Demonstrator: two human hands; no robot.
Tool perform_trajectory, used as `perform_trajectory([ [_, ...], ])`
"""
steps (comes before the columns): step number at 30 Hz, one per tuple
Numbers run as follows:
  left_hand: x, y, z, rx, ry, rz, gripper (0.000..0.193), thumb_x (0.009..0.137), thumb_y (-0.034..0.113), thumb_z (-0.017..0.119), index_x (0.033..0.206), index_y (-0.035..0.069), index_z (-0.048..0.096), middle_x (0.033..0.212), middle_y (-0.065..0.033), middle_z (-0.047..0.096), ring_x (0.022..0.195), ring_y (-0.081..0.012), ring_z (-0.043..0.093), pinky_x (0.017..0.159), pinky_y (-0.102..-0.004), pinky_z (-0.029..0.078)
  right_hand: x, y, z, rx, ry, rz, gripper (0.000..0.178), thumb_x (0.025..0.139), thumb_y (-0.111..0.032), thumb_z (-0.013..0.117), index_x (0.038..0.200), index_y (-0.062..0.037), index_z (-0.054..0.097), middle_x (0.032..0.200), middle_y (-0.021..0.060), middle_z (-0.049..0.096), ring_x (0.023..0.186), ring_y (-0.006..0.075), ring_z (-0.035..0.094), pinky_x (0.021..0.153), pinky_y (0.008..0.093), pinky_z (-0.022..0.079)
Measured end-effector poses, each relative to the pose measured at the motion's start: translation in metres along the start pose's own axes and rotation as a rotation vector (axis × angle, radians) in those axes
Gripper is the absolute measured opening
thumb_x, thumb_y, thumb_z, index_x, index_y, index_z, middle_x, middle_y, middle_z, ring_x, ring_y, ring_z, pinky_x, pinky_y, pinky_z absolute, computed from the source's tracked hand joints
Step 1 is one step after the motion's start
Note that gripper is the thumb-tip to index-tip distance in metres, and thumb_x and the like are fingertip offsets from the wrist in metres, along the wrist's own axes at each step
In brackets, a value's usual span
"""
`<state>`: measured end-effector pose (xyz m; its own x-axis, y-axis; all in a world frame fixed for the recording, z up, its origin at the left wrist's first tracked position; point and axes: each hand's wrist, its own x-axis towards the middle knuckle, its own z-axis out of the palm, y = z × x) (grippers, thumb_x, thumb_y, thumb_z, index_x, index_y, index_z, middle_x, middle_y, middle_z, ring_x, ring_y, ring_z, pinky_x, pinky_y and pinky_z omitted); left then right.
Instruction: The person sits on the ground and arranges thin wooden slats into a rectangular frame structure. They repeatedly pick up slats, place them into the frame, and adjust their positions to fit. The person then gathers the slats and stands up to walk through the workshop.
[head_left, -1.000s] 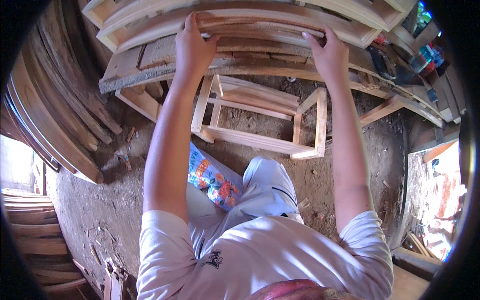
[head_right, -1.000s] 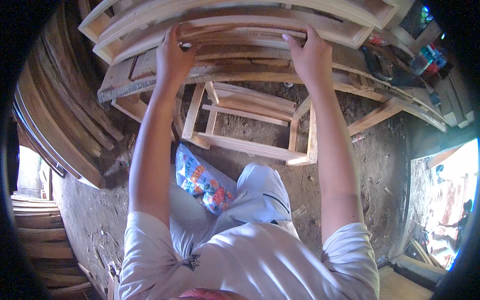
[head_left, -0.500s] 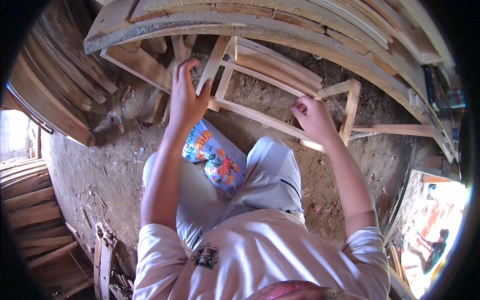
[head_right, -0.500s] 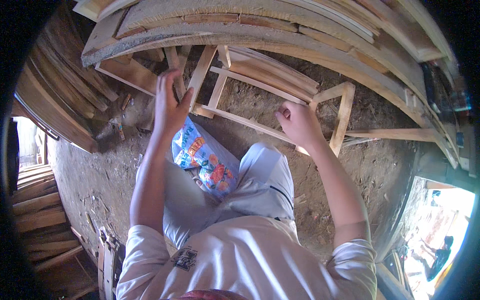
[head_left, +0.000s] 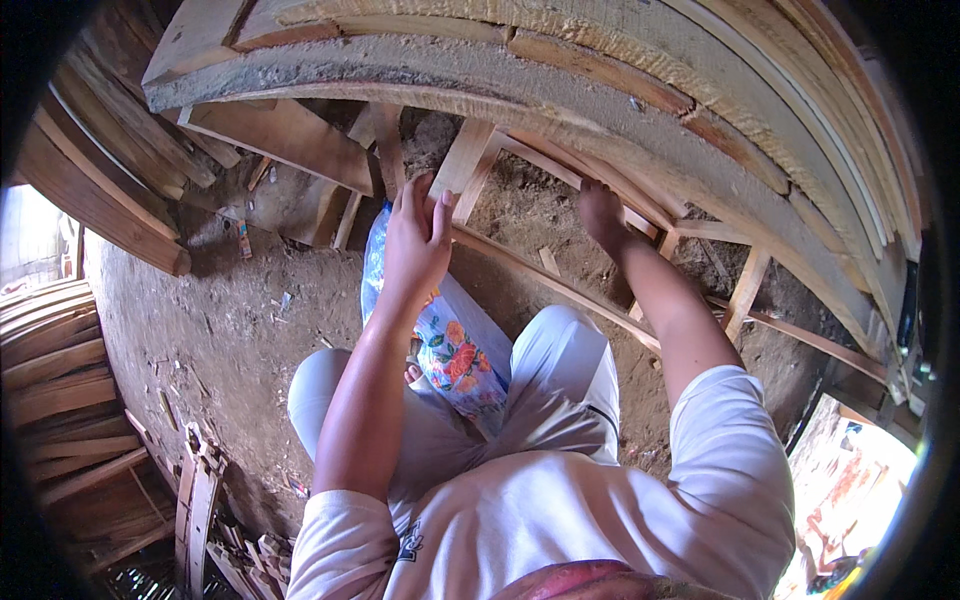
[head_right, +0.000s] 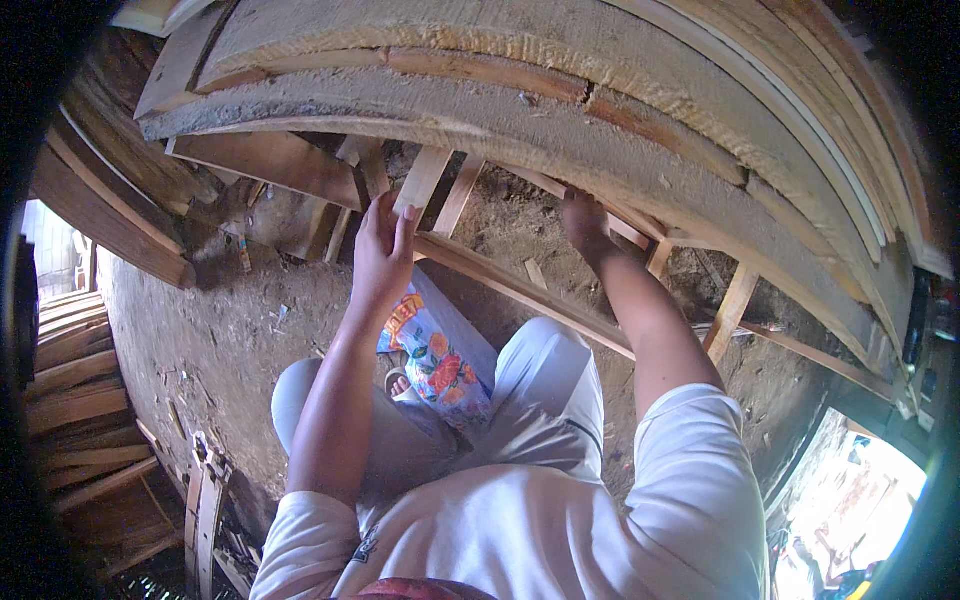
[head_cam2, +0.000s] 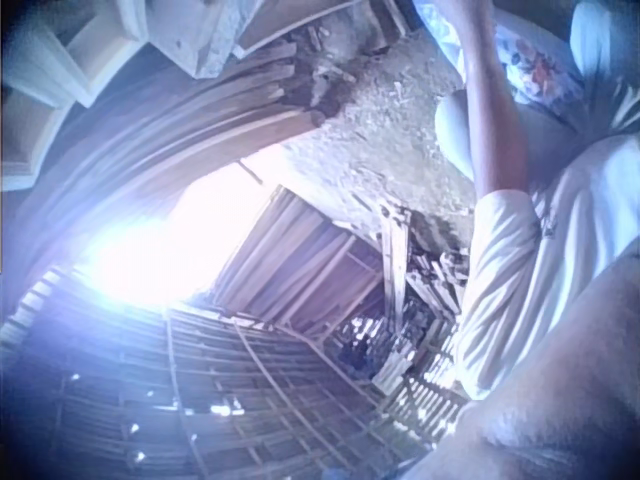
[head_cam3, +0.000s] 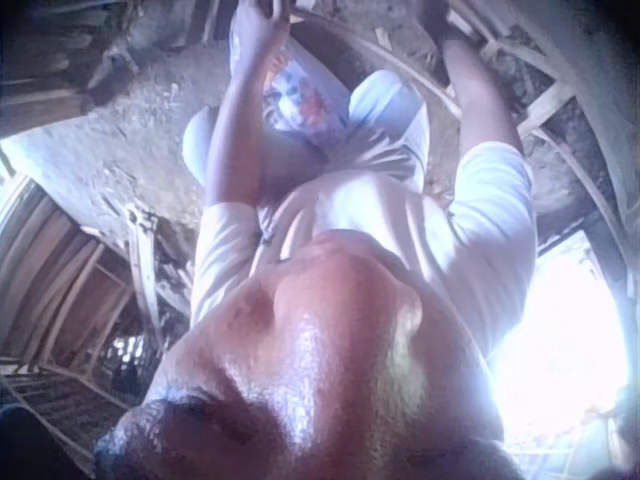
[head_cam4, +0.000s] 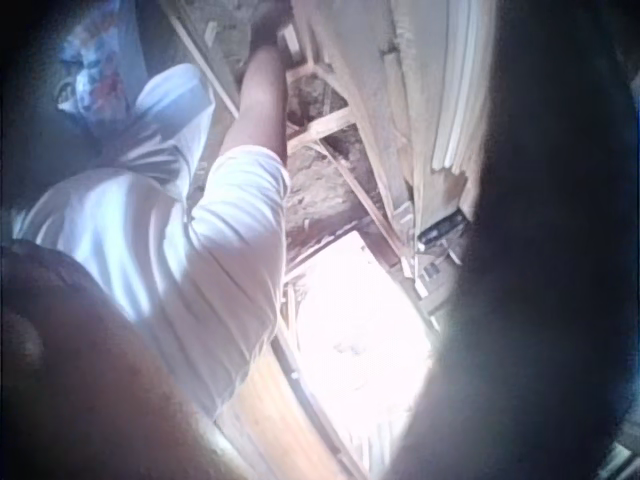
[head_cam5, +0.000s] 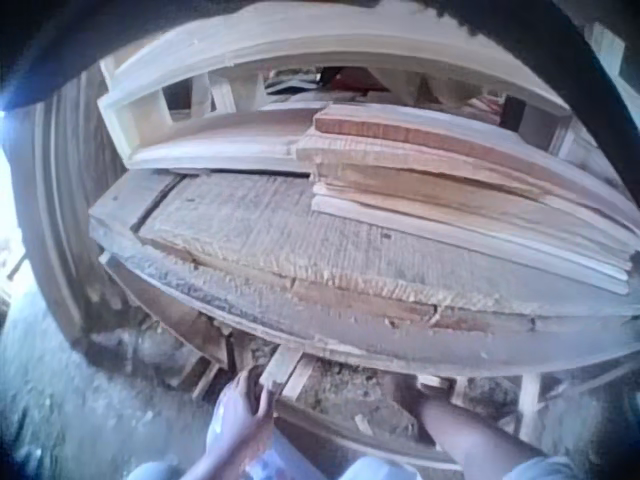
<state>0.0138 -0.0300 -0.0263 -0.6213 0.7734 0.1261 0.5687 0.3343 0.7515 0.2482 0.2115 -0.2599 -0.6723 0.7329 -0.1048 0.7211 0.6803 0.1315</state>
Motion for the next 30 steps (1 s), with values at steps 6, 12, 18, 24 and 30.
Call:
perform_trajectory([
  [6, -0.003, -0.018, 0.002, -0.202, -0.065, -0.128, 0.041, 0.102, 0.027, 0.059, 0.129, -0.004, 0.055, 0.07, -0.012, 0.06, 0.061, -0.0202, 0.054, 0.06, -0.0353, 0.044, -0.006, 0.008, 0.023, 0.067, 0.318, -0.126, 0.025, 0.086, -0.015, 0.06, 0.11, -0.0053, 0.064, 0.1, 0.0148, 0.068, 0.086, 0.0347, 0.07, 0.074, 0.0493, 0.058],
  [12, -0.001, -0.012, 0.004, -0.191, -0.054, -0.128, 0.039, 0.102, 0.029, 0.06, 0.121, -0.005, 0.059, 0.07, -0.0083, 0.057, 0.063, -0.0134, 0.051, 0.059, -0.0301, 0.042, -0.054, 0.011, 0.009, 0.305, -0.351, -0.355, 0.025, 0.077, -0.018, 0.066, 0.098, -0.0042, 0.069, 0.09, 0.0188, 0.067, 0.075, 0.0403, 0.069, 0.07, 0.0517, 0.058],
  [18, -0.002, 0.0, 0.002, -0.239, -0.04, -0.128, 0.038, 0.105, 0.026, 0.058, 0.123, -0.008, 0.058, 0.079, -0.009, 0.065, 0.071, -0.0085, 0.052, 0.063, -0.0272, 0.043, -0.069, -0.009, 0.006, 0.375, -0.034, -0.284, 0.019, 0.078, -0.011, 0.064, 0.095, -0.0021, 0.063, 0.077, 0.0182, 0.065, 0.073, 0.0404, 0.068, 0.068, 0.0549, 0.055],
  [24, 0.001, -0.001, 0.006, -0.257, -0.028, -0.054, 0.04, 0.105, 0.026, 0.058, 0.122, -0.01, 0.058, 0.082, -0.0088, 0.066, 0.074, -0.0072, 0.053, 0.064, -0.0262, 0.044, -0.052, 0.001, 0.018, 0.361, -0.039, -0.515, 0.008, 0.076, -0.01, 0.065, 0.081, -0.0036, 0.063, 0.075, 0.0172, 0.065, 0.065, 0.0394, 0.066, 0.062, 0.0528, 0.052],
  [30, 0.0, -0.007, 0.007, -0.22, -0.046, -0.124, 0.038, 0.105, 0.027, 0.057, 0.117, -0.008, 0.06, 0.069, -0.0039, 0.058, 0.064, -0.0063, 0.047, 0.057, -0.0265, 0.039, -0.035, -0.015, 0.0, 0.287, -0.131, -0.529, 0.008, 0.067, -0.014, 0.072, 0.07, -0.0064, 0.069, 0.071, 0.0177, 0.067, 0.066, 0.0388, 0.067, 0.061, 0.0499, 0.053],
])
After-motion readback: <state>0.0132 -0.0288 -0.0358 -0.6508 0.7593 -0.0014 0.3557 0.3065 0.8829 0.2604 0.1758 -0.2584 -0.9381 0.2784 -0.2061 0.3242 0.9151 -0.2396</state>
